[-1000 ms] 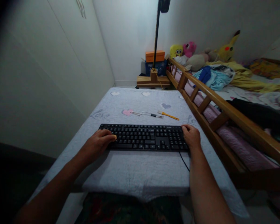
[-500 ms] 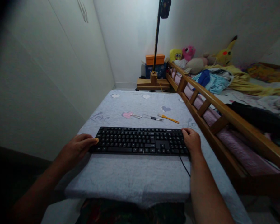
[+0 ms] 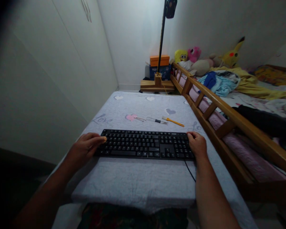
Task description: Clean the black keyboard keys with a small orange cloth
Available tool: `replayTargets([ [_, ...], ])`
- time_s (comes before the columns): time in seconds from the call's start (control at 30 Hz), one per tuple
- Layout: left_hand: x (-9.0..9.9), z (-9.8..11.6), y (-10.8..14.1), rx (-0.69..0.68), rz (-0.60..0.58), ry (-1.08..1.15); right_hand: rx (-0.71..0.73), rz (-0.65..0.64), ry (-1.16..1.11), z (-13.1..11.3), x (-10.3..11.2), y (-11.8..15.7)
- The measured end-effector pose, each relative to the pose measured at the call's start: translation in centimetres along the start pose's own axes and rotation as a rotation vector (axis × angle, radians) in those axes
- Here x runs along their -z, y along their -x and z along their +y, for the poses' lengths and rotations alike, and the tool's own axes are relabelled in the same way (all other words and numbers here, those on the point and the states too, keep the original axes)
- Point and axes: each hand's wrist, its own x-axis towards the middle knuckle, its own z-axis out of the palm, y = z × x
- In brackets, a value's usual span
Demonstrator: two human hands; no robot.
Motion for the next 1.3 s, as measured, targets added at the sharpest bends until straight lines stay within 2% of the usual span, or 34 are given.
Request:
replayTargets([
  [0.07,-0.7,0.2,-0.4,-0.002,-0.041,0.007,-0.002,-0.004,-0.002,0.1,0.0,0.0],
  [0.17,-0.9,-0.7,-0.3,0.032,-0.057,-0.031,0.001,-0.001,-0.016,0.3,-0.1,0.1],
  [0.3,0.1,-2.9,0.4,0.065,-0.066,-0.115,0.001,-0.006,-0.028,0.5,-0.2,0.0],
  [0.4,0.9,-2.8,0.4,0.092,-0.014,-0.173,0.003,-0.012,-0.033,0.5,-0.2,0.0],
  [0.47,0.9,-1.4,-0.1,0.089,0.038,-0.137,-0.003,-0.02,-0.027,0.4,-0.1,0.0],
  [0.53,0.4,1.1,-1.1,0.025,0.042,-0.002,-0.02,-0.024,-0.025,0.2,-0.1,0.0],
  [0.7,-2.7,7.9,-3.9,-0.209,-0.085,0.19,-0.051,-0.022,-0.029,-0.2,0.1,0.2],
  [0.83,-5.2,10.2,-5.2,-0.294,-0.167,0.17,-0.048,-0.018,-0.037,-0.2,0.2,0.2],
  [1.0,-6.0,10.1,-5.1,-0.278,-0.234,0.053,-0.036,-0.017,-0.033,-0.1,0.2,0.1],
  [1.3,-4.0,7.4,-4.0,-0.205,-0.277,-0.107,-0.036,-0.007,-0.043,-0.1,0.0,0.2],
])
